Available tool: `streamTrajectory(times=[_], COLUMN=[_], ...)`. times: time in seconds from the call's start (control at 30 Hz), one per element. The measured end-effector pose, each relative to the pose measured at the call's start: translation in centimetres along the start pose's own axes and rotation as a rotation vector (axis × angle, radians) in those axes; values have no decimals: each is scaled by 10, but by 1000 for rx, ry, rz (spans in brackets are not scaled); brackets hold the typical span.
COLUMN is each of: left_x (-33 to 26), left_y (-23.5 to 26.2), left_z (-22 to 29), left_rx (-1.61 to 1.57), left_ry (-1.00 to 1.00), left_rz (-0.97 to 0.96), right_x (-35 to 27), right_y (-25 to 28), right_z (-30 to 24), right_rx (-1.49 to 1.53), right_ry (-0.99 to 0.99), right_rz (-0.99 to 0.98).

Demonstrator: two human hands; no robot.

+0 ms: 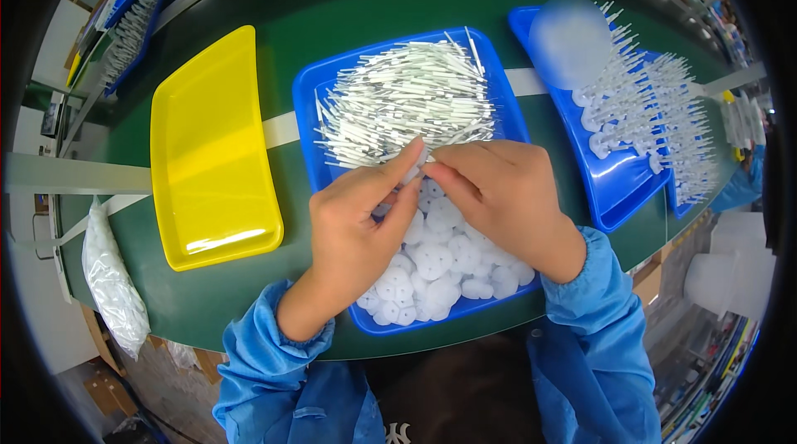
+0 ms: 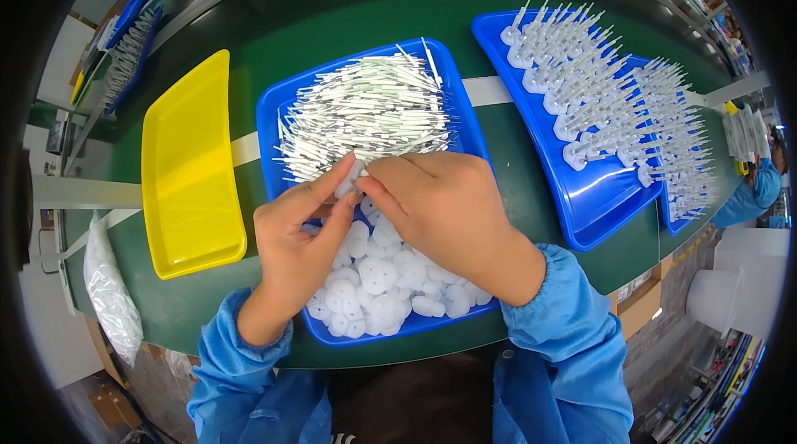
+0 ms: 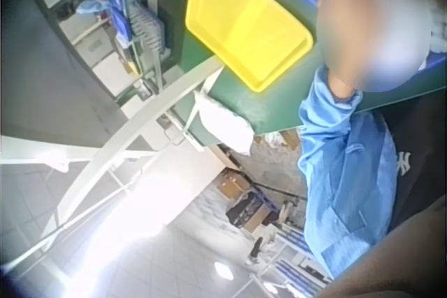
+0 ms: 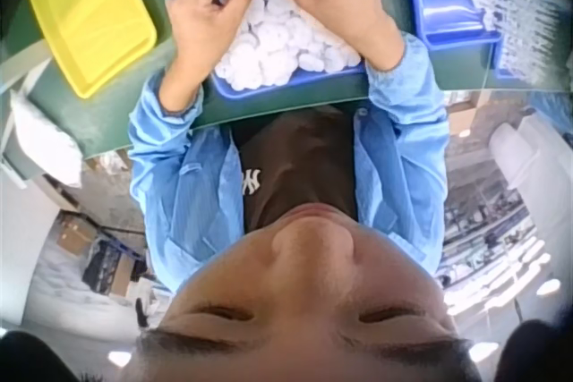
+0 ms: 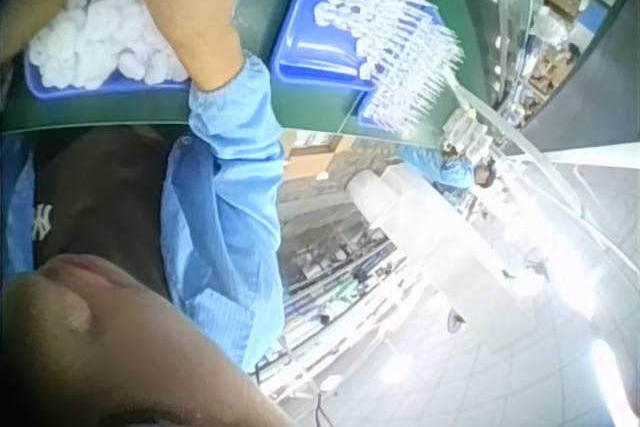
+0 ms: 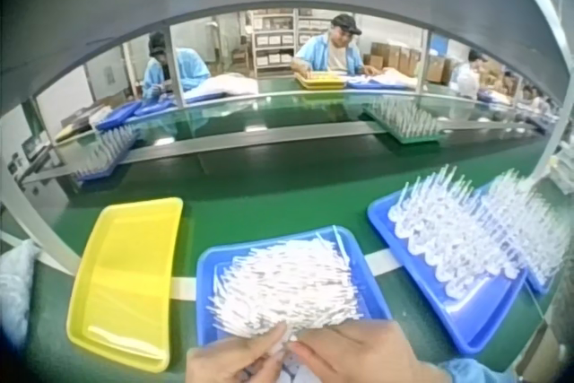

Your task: The person assembles small white plastic components by inserting thin metal rods into them. They pick up a component and a rod, insert the rod into the component, and place the finished assembly into a blue tray. The person repeats this process continuously throughout the video.

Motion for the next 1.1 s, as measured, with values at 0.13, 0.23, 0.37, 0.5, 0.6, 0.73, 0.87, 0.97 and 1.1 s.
streamTrajectory(times=[0.13, 0.23, 0.37, 0.5, 0.6, 0.73, 0.87, 0.97, 1.1], left_x=[-1, 4, 4, 7, 7, 5, 4, 4, 5], left_y=[1, -1, -4, 3, 3, 1, -1, -2, -4], left_z=[1, 1, -12, 0, 3, 2, 0, 1, 4], left_rx=[7, -156, -322, -183, -158, -165, -180, -184, -191], left_ry=[13, 44, 165, 57, 10, 1, -4, -6, -5], left_rz=[-63, -30, -56, -39, -41, -44, -83, -91, -130], right_x=[0, -2, -1, 1, -4, -12, -13, -9, -9], right_y=[1, 3, 12, 24, 23, 20, 20, 23, 25], right_z=[6, 4, 6, 1, -9, -7, -4, -6, -8], right_rx=[52, 65, 73, 34, -45, -75, -65, -46, -18], right_ry=[-41, -82, -35, 16, 201, 220, 152, 127, 150], right_rz=[-48, -19, -25, 29, -42, -21, -22, -29, -107])
Point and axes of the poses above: each hand's wrist, its own x-axis towards the middle knuckle, its own y-axis out of the back of the hand, z = x × y, the point moved 6 cm from there along x, towards the middle knuckle, and after that the axes turned 5 degrees about y, right-handed, at the moved point
